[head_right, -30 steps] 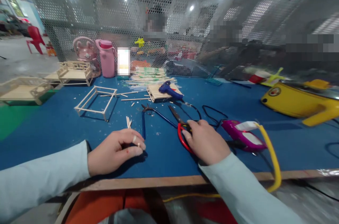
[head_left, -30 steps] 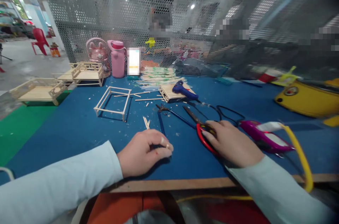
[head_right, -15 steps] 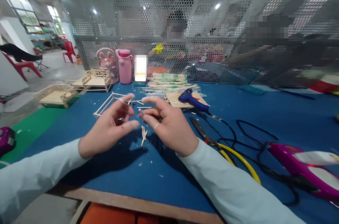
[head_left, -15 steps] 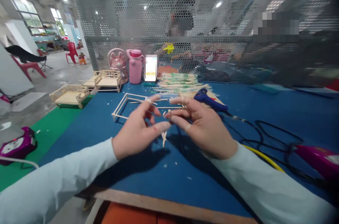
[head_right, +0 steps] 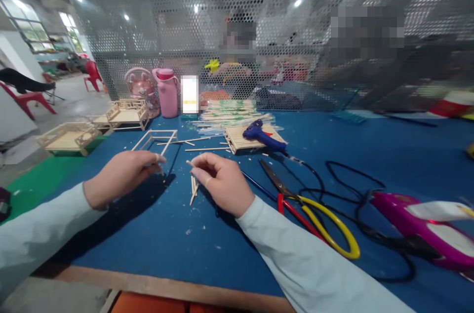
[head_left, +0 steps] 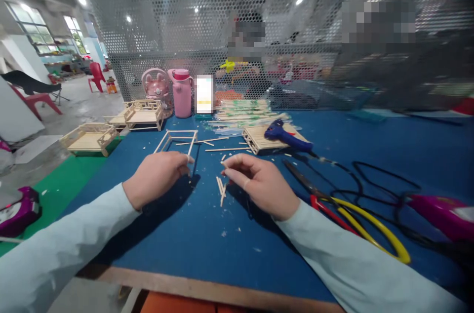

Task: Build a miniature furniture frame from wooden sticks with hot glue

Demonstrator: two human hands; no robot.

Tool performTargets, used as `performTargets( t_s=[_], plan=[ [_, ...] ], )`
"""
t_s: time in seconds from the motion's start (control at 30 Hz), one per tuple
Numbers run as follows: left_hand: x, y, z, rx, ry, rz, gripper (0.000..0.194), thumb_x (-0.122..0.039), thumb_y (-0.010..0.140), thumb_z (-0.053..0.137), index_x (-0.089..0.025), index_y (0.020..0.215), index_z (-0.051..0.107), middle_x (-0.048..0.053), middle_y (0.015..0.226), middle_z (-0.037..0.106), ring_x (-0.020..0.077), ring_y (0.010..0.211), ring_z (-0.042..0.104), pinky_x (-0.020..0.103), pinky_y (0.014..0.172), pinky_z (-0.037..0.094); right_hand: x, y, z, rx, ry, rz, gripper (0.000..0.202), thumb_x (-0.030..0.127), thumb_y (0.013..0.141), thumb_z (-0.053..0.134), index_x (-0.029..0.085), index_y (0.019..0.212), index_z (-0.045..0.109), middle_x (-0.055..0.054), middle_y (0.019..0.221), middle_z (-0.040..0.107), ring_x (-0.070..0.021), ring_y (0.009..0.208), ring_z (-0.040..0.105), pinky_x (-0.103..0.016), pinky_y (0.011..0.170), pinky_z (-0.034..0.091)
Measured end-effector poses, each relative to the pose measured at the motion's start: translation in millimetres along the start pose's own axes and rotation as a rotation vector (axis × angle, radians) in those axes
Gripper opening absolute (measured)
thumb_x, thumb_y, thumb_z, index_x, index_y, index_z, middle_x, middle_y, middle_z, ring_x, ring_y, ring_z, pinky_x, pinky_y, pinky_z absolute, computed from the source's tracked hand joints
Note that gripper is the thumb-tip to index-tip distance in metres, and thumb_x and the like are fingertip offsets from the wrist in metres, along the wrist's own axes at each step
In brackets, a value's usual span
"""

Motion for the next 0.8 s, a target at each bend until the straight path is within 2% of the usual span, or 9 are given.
performTargets(
  t_s=[0.1,0.2,0.3,0.37,0.43,0.47,0.53,0.63,0.8],
  plan=[
    [10,8,-24.5,-0.222,-0.23,-0.108,0.017,-0.028,0.082,0.06,-0.019,0.092,0.07,0.004,0.08,0.074,0.0165,0.07,0.065,0.025,0.066,0.048,2,1,-12,-0.134,0.068,-0.011,0.011,0.027,0.074,0.061,0.018,0.08,0.062,-0.002,0.073,0.067,-0.0143,0.065,0.064,-0.028,0.061,0.053],
    [17,9,-38.6,-0.438,-0.614,-0.278,0.015,-0.029,0.077,0.065,-0.016,0.084,0.068,0.001,0.071,0.07,0.0104,0.056,0.056,0.021,0.055,0.044,7,0,-26,-0.269,0.108,-0.034,0.013,0.028,0.074,0.063,0.018,0.082,0.063,-0.001,0.07,0.067,-0.0128,0.059,0.062,-0.027,0.056,0.053],
    [10,3,-32.4,-0.589,-0.954,-0.324,0.013,-0.027,0.075,0.067,-0.016,0.082,0.066,0.0,0.07,0.068,0.0086,0.054,0.054,0.02,0.054,0.046,15,-3,-38,-0.383,0.069,-0.074,0.014,0.029,0.078,0.061,0.02,0.087,0.067,-0.001,0.073,0.069,-0.0123,0.057,0.061,-0.027,0.054,0.053],
    [-2,-5,-22.0,-0.648,-1.029,-0.294,0.014,-0.026,0.072,0.07,-0.017,0.081,0.066,0.0,0.072,0.069,0.0104,0.061,0.059,0.021,0.061,0.049,22,-9,-43,-0.454,-0.007,-0.113,0.015,0.029,0.08,0.06,0.022,0.09,0.069,-0.001,0.076,0.07,-0.0133,0.061,0.063,-0.028,0.059,0.055],
    [-14,-13,-9.7,-0.657,-1.041,-0.251,0.012,-0.025,0.07,0.072,-0.017,0.078,0.067,0.001,0.074,0.071,0.0124,0.068,0.063,0.022,0.067,0.051,32,-17,-44,-0.49,-0.102,-0.159,0.015,0.029,0.081,0.061,0.023,0.091,0.07,-0.002,0.08,0.072,-0.0153,0.067,0.065,-0.031,0.067,0.056],
    [-19,-16,-2.9,-0.626,-1.037,-0.245,0.01,-0.023,0.071,0.072,-0.017,0.078,0.068,0.001,0.075,0.072,0.0129,0.069,0.064,0.022,0.067,0.051,38,-20,-42,-0.484,-0.15,-0.181,0.014,0.028,0.081,0.061,0.023,0.091,0.07,-0.002,0.082,0.072,-0.0164,0.07,0.066,-0.032,0.071,0.056],
    [-27,-23,7.4,-0.577,-1.029,-0.238,0.007,-0.021,0.071,0.072,-0.017,0.076,0.069,0.002,0.075,0.073,0.0134,0.069,0.065,0.022,0.067,0.052,48,-26,-34,-0.417,-0.24,-0.224,0.012,0.025,0.081,0.061,0.024,0.089,0.07,-0.002,0.084,0.073,-0.0179,0.075,0.067,-0.033,0.075,0.055],
    [-34,-30,16.5,-0.504,-1.045,-0.212,0.005,-0.019,0.072,0.072,-0.018,0.076,0.07,0.002,0.076,0.075,0.0137,0.068,0.068,0.021,0.067,0.053,61,-31,-20,-0.263,-0.321,-0.3,0.011,0.021,0.081,0.058,0.023,0.083,0.069,-0.001,0.078,0.072,-0.017,0.072,0.066,-0.031,0.072,0.053],
    [-36,-33,26.6,-0.415,-1.213,-0.209,0.031,-0.018,0.072,0.073,-0.018,0.102,0.065,0.003,0.083,0.077,0.0173,0.075,0.072,0.024,0.07,0.058,63,-29,-8,-0.091,-0.377,-0.313,0.016,0.019,0.084,0.052,0.022,0.079,0.067,-0.002,0.075,0.07,-0.0157,0.072,0.064,-0.031,0.073,0.049]
  ],
)
Point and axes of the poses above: each hand's wrist, its own y-axis towards the middle knuckle, its own z-axis out of the palm, x = y × z, the point moved 5 cm from there along y, towards the middle knuckle
